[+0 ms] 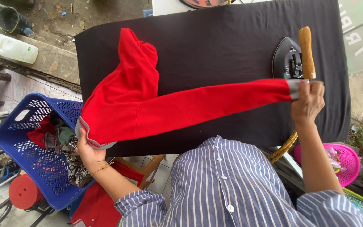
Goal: The person irons a red polo shirt on an ironing board, folds the shirt into a rectangle, and places it into a laundry basket.
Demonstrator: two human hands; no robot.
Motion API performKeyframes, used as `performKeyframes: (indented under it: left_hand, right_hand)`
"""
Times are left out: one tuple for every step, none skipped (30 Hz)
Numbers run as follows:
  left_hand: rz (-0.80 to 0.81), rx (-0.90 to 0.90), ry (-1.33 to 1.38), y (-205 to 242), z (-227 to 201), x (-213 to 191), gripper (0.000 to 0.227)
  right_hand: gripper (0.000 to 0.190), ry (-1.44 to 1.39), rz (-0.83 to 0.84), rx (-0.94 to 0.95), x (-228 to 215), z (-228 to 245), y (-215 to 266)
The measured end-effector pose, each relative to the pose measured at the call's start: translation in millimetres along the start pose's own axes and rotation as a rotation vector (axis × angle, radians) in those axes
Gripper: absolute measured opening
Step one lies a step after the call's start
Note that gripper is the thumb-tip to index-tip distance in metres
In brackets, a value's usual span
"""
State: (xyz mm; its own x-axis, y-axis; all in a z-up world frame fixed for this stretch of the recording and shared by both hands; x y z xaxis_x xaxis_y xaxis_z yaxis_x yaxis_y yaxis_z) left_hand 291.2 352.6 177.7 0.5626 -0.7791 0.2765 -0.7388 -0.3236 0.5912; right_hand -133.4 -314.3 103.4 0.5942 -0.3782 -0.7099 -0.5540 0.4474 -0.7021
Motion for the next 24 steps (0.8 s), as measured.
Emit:
performKeyframes:
  left_hand:
    - [-0.073,0.074,-0.052,-11,0,-15,0.145]
    - [-0.076,0.074,-0.054,-4,-3,-17,0.145]
    - [-0.046,0.198,-0.356,4,-7,-16,0.082]
    - [-0.017,0.322,-0.657,12,-10,-14,0.036]
    - [-0.018,0.319,-0.665,-13,-1,-36,0.036]
    - [-0.046,0.393,-0.795,-38,5,-57,0.034]
    - [-0.071,0.470,-0.920,-65,12,-74,0.033]
    - [-0.068,0.471,-0.922,-58,16,-68,0.033]
    - [-0.099,0.525,-0.908,-51,18,-62,0.036]
    - [-0.131,0.578,-0.892,-44,21,-56,0.039]
    - [-0.125,0.581,-0.892,-54,26,-61,0.039]
    - [-0.213,0.784,-1.034,-60,25,-65,0.049]
    - [-0.302,0.991,-1.169,-66,26,-68,0.059]
    - [-0.296,0.994,-1.166,-39,27,-43,0.059]
    - [-0.406,1.123,-1.259,-7,26,-20,0.060]
    - [-0.520,1.251,-1.348,25,25,4,0.064]
    - [-0.521,1.254,-1.343,11,42,5,0.064]
    - [-0.277,1.473,-1.241,3,62,14,0.049]
    - [-0.023,1.669,-1.119,-3,84,19,0.037]
    - [-0.024,1.671,-1.117,20,95,39,0.037]
    - [0.299,1.434,-1.184,37,116,62,0.037]
    - [0.605,1.175,-1.222,57,139,83,0.040]
    - [0.609,1.174,-1.219,51,154,90,0.040]
    - [0.679,1.101,-1.401,43,177,97,0.044]
  right_hand:
    - [0.015,0.056,0.096,-0.103,-7,4,8]
    - [0.015,0.055,0.099,-0.104,-5,2,27]
    - [0.033,0.112,0.341,-0.166,4,1,52]
    - [0.057,0.168,0.582,-0.229,12,-3,79]
    - [0.057,0.168,0.590,-0.226,22,-4,103]
    - [0.042,0.058,0.649,-0.037,32,-9,128]
    - [0.027,-0.051,0.694,0.154,46,-15,151]
    - [0.027,-0.050,0.694,0.158,42,0,137]
    - [0.021,-0.101,0.612,0.430,34,5,123]
    - [0.027,-0.152,0.520,0.700,26,11,111]
    - [0.027,-0.151,0.516,0.705,38,4,118]
    - [0.040,-0.121,0.516,0.801,49,-4,127]
    - [0.053,-0.091,0.515,0.897,60,-13,135]
    - [0.053,-0.090,0.509,0.901,65,-14,138]
    - [0.051,-0.062,0.545,0.918,71,-17,142]
    - [0.052,-0.033,0.580,0.936,76,-18,146]
    - [0.052,-0.037,0.576,0.936,76,-19,146]
    - [0.056,-0.014,0.569,0.977,75,-20,148]
    - [0.060,0.012,0.564,1.016,72,-23,151]
    - [0.060,0.010,0.562,1.016,64,-20,147]
    - [0.060,0.008,0.574,1.035,55,-18,145]
    - [0.061,0.006,0.586,1.055,47,-16,143]
    - [0.061,0.010,0.584,1.056,51,-20,151]
    - [0.053,-0.170,0.588,1.160,58,-22,162]
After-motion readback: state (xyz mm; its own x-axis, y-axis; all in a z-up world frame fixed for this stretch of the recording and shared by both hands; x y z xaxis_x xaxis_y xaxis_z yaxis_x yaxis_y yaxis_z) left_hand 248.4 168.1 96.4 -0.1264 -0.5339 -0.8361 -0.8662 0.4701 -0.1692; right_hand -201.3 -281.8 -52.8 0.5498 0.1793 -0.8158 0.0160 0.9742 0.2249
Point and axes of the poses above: each hand's wrist, its own y-axis away from the middle knuckle, its own x-axis out of the palm, z = x × y, the point moved 4 cm from there along -y, towards the middle knuckle, and after that the axes turned 13 degrees about -z, right-handed, at the moved point
